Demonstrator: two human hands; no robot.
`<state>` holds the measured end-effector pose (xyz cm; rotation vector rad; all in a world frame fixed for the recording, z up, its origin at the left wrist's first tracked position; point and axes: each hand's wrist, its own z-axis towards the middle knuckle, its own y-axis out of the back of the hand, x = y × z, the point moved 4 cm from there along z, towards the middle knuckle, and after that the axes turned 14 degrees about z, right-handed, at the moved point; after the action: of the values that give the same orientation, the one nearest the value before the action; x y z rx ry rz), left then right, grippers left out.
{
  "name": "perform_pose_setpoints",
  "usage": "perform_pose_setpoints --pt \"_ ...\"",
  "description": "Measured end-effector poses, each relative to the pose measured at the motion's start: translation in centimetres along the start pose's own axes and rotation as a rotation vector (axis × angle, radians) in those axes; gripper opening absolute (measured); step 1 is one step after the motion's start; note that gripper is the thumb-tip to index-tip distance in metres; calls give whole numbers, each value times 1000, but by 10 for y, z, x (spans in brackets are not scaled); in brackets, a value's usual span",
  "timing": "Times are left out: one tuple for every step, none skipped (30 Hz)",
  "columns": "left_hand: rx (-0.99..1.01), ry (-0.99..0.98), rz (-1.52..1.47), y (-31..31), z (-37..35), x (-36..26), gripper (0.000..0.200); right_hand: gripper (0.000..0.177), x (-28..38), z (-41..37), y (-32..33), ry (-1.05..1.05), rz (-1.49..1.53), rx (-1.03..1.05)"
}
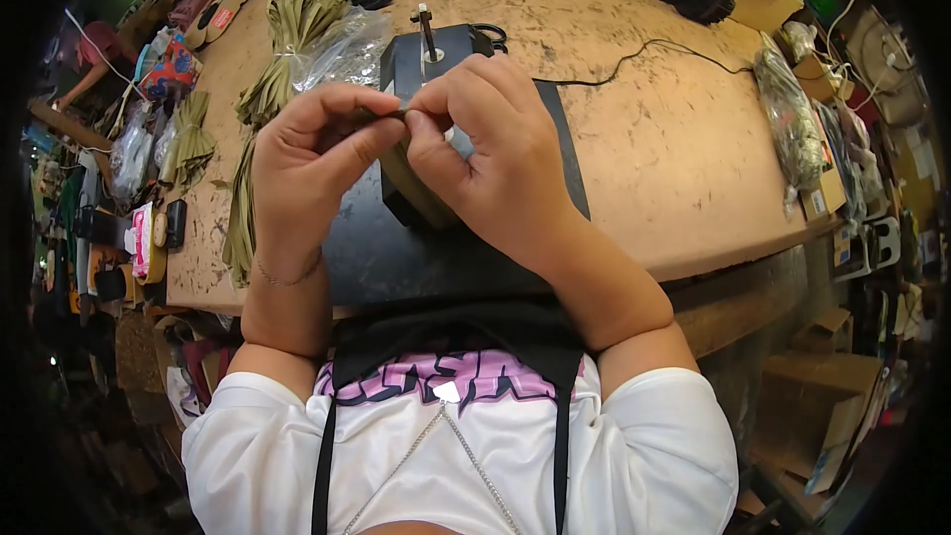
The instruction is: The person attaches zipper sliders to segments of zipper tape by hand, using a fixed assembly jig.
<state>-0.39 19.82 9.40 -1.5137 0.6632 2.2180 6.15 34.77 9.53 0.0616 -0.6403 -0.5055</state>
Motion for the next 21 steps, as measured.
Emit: perform_pose_setpoints --pt "-3 -26 -11 -3 -1 -1 19 8 1 0 1 33 -41 -3" --pt "-6 -51 -21 -6 -2 -2 19 9 0 0 1 51 -45 1" --pt "-8 -78 -31 -8 -1 -2 19 10 -2 1 1 69 -48 5" --pt "4 -107 41 -6 0 -1 18 10 -3 1 1 88 -50 9" --pt "-4 -73 75 -3 1 1 17 12 -5 0 2 71 -33 7" --pt "-12 -41 111 0 3 2 17 13 -7 -2 3 55 -16 4" --pt "-19 -10 149 2 6 3 17 15 -11 -4 5 41 3 -1" --pt "-81 -19 136 5 12 8 14 18 -16 -8 6 -26 78 -19" --pt "-103 -25 143 7 17 12 14 22 -21 -15 9 -92 154 -36" --pt "-128 -32 148 9 22 15 13 26 -27 -20 10 -156 230 -50" --pt "-155 -39 151 12 25 18 13 29 -33 -25 10 -184 293 -39" --pt "-137 -23 177 14 28 23 13 33 -39 -30 10 -212 355 -27" --pt "-127 -19 176 15 31 26 13 36 -43 -33 9 -240 417 -15" --pt "-117 -14 174 15 35 29 13 40 -43 -33 10 -198 463 -25" --pt "-106 -8 172 14 38 32 13 39 -44 -34 11 -198 451 -23" --pt "-102 -6 168 13 40 34 13 39 -45 -34 11 -200 440 -21" --pt "-98 -3 164 11 42 36 13 38 -45 -35 11 -202 428 -20" --pt "-94 -1 160 10 45 37 13 38 -44 -34 11 -177 404 -11" --pt "-84 4 149 9 47 38 13 38 -43 -33 10 -150 379 -2" --pt "-74 11 137 8 48 38 13 38 -42 -32 10 -123 355 10" --pt "-66 17 126 8 49 39 13 37 -43 -32 11 -132 358 6"
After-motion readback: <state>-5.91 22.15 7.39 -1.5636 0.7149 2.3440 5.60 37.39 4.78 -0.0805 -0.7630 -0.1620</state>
